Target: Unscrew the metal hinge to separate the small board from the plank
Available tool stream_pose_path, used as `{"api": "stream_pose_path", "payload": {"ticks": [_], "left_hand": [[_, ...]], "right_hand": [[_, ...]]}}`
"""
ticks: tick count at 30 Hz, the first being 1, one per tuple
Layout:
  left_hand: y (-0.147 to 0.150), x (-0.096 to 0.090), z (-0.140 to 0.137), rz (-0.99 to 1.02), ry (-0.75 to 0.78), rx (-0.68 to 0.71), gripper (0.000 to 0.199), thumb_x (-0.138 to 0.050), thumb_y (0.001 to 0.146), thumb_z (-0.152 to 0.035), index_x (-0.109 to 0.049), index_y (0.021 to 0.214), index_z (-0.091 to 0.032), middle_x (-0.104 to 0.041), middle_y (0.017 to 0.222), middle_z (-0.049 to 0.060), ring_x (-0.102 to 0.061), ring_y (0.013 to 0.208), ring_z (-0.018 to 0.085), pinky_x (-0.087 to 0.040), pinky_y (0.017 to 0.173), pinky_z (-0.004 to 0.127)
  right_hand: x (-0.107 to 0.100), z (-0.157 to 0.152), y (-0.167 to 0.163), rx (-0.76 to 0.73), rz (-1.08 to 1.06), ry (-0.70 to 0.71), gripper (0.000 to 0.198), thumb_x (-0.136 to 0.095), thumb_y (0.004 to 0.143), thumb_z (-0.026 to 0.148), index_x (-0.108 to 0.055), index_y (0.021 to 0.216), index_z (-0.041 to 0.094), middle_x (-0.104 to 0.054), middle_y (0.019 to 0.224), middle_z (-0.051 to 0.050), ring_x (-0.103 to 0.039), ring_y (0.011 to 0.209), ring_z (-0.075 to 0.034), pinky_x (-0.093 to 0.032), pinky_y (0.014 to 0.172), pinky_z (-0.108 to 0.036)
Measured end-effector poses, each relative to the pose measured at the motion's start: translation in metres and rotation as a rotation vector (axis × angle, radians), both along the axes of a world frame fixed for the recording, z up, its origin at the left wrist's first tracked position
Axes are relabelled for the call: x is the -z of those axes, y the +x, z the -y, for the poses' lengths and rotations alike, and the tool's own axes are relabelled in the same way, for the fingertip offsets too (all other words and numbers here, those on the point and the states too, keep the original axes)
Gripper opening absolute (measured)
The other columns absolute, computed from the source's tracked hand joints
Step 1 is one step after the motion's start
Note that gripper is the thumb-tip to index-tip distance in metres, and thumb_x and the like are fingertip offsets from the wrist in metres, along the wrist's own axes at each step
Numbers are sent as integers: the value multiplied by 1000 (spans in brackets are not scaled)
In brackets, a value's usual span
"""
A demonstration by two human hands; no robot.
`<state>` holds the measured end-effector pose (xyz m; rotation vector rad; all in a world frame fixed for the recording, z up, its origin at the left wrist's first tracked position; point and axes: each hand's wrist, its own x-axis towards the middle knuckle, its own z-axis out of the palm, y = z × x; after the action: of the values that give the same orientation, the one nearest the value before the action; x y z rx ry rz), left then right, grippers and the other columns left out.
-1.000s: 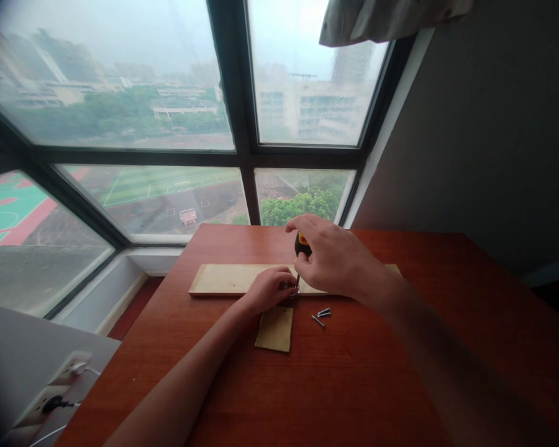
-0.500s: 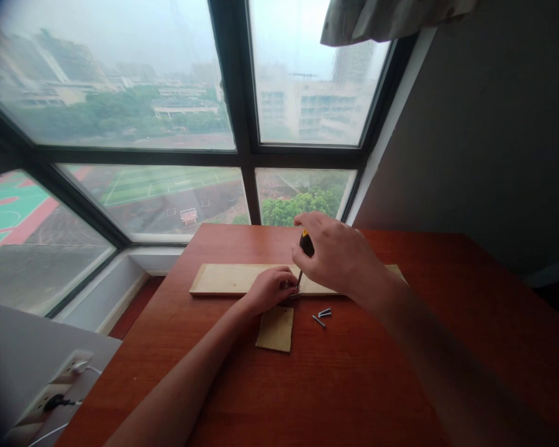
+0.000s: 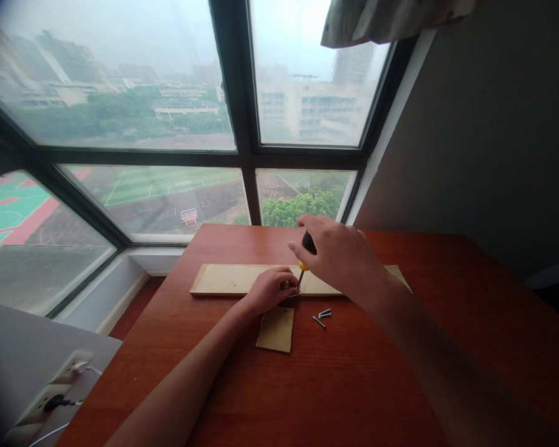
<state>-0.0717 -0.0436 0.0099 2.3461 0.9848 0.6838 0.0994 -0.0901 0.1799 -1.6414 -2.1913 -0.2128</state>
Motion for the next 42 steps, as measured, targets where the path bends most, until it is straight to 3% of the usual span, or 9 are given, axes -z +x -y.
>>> {"api": "stream_pose_path", "payload": {"ticks": [3, 7, 10, 13, 22, 30, 38, 42], "left_hand": [[0, 1, 0, 0, -6, -8, 7, -66, 79, -27, -71, 82, -23, -66, 83, -1, -57, 69, 12, -38, 63, 21], [0, 1, -1, 4, -12, -13, 7, -67, 79, -28, -70, 83, -23, -66, 84, -1, -57, 69, 12, -38, 63, 21], [0, 0, 0, 7, -12, -9, 8, -67, 79, -27, -71, 83, -23, -66, 84, -1, -58, 70, 12, -39, 64, 22], [0, -1, 1, 12, -23, -7, 8, -66, 79, -27, -71, 83, -23, -66, 85, -1, -58, 72, 13, -39, 65, 22], [0, -5, 1, 41, -78, -20, 10, -64, 79, -28, -70, 85, -22, -67, 88, 0, -58, 74, 13, -41, 66, 22], [-2, -9, 1, 63, -109, -40, 12, -62, 81, -29, -69, 83, -20, -62, 80, 0, -51, 65, 11, -39, 61, 21], [-4, -7, 1, 86, -101, -39, 11, -59, 83, -27, -66, 86, -20, -62, 78, -1, -52, 65, 12, -39, 61, 22], [-3, -6, 3, 64, -60, -50, 9, -59, 83, -26, -65, 86, -21, -65, 91, 1, -55, 72, 13, -41, 66, 23]], "right_hand": [[0, -1, 0, -17, -25, -18, 25, -51, 86, 36, -60, 107, 25, -70, 93, -1, -65, 78, -21, -42, 62, -32], [-1, 0, 2, -142, -101, -53, 33, -55, 77, 21, -57, 110, 23, -67, 109, -2, -65, 88, -20, -45, 67, -29], [-1, 0, 2, -107, -75, -34, 34, -54, 80, 26, -57, 114, 22, -66, 113, -5, -65, 90, -22, -45, 67, -30], [-1, -1, 1, -16, -21, 1, 31, -52, 85, 38, -59, 112, 22, -70, 100, -5, -65, 83, -24, -44, 65, -33], [-9, 2, 0, -119, -194, -19, 33, -55, 76, 22, -61, 109, 21, -69, 101, -4, -63, 83, -20, -47, 74, -32], [-17, 5, 14, -60, -330, 51, 29, -57, 77, 25, -62, 106, 23, -69, 90, -2, -63, 75, -18, -49, 71, -30], [10, 13, 46, 57, -519, 49, 27, -56, 80, 27, -62, 105, 24, -69, 95, -3, -64, 86, -22, -49, 80, -34], [33, 16, 61, 128, -546, 39, 27, -57, 79, 30, -63, 105, 25, -69, 95, -3, -64, 85, -23, -49, 79, -35]]}}
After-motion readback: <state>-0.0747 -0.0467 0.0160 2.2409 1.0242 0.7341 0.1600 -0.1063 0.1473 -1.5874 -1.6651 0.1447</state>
